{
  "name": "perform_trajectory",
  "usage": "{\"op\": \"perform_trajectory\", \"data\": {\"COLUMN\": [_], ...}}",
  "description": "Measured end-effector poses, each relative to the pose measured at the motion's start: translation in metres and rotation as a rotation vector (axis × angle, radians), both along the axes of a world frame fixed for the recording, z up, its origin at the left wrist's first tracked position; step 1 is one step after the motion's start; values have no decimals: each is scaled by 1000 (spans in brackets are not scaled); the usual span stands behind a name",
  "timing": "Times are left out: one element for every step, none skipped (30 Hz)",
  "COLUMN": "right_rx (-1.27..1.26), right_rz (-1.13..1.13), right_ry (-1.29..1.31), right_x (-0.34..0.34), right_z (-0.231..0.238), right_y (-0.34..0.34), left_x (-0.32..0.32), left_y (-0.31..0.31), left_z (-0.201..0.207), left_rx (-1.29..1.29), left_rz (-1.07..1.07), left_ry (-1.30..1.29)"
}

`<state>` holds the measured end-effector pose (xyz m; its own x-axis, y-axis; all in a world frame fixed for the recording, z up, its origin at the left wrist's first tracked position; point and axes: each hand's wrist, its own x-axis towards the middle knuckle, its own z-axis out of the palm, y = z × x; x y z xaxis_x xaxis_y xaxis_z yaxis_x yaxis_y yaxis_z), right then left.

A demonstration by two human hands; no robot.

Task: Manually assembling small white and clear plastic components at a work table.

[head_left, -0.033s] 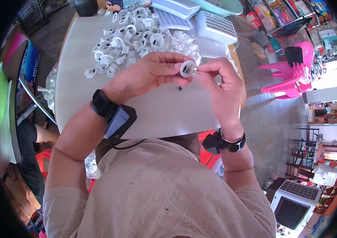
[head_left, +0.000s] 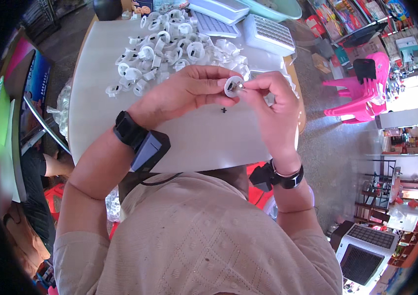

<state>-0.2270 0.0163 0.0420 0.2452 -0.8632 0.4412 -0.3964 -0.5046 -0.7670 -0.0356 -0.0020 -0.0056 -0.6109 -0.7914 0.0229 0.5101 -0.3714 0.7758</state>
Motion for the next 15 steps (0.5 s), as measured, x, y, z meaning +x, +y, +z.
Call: {"op": "perform_trajectory", "data": {"right_rx": [-38, -39, -44, -48, -47, -58, -69, -68, -45, -22, -22, 115, 253, 253, 252], "right_rz": [7, 12, 4, -4, 0, 7, 14, 16, 21, 26, 27, 38, 50, 49, 41], "right_ry": [-4, -5, 2, 9, 9, -1, -11, -12, -6, 0, 0, -43, -86, -86, -97], "right_x": [4, 5, 5, 6, 6, 7, 8, 9, 8, 8, 6, 3, 2, 1, 1], "right_z": [1, 0, -2, -4, -4, -4, -4, -5, -6, -8, -10, -12, -12, -12, -12], "right_y": [1, 1, 1, 0, 0, -1, -1, -1, -2, -3, -6, -9, -11, -12, -13], "left_x": [1, 1, 1, 0, -1, -2, -2, -2, -2, -2, -2, -2, -2, -2, -2], "left_y": [0, 1, 1, 2, 2, 2, 1, 1, 0, 0, 0, 0, 0, 0, -1], "left_z": [1, 2, 2, 2, 2, 1, -1, -4, -6, -5, -5, -4, -5, -5, -6], "left_rx": [-1, -3, -4, -3, -11, -19, -18, -21, -25, -25, -43, -60, -60, -78, -95], "left_rz": [5, 4, 3, 7, 22, 36, 38, 38, 36, 38, 51, 61, 61, 64, 69], "left_ry": [-1, -1, 0, -1, -10, -20, -20, -6, 8, 7, -22, -50, -50, -66, -82]}}
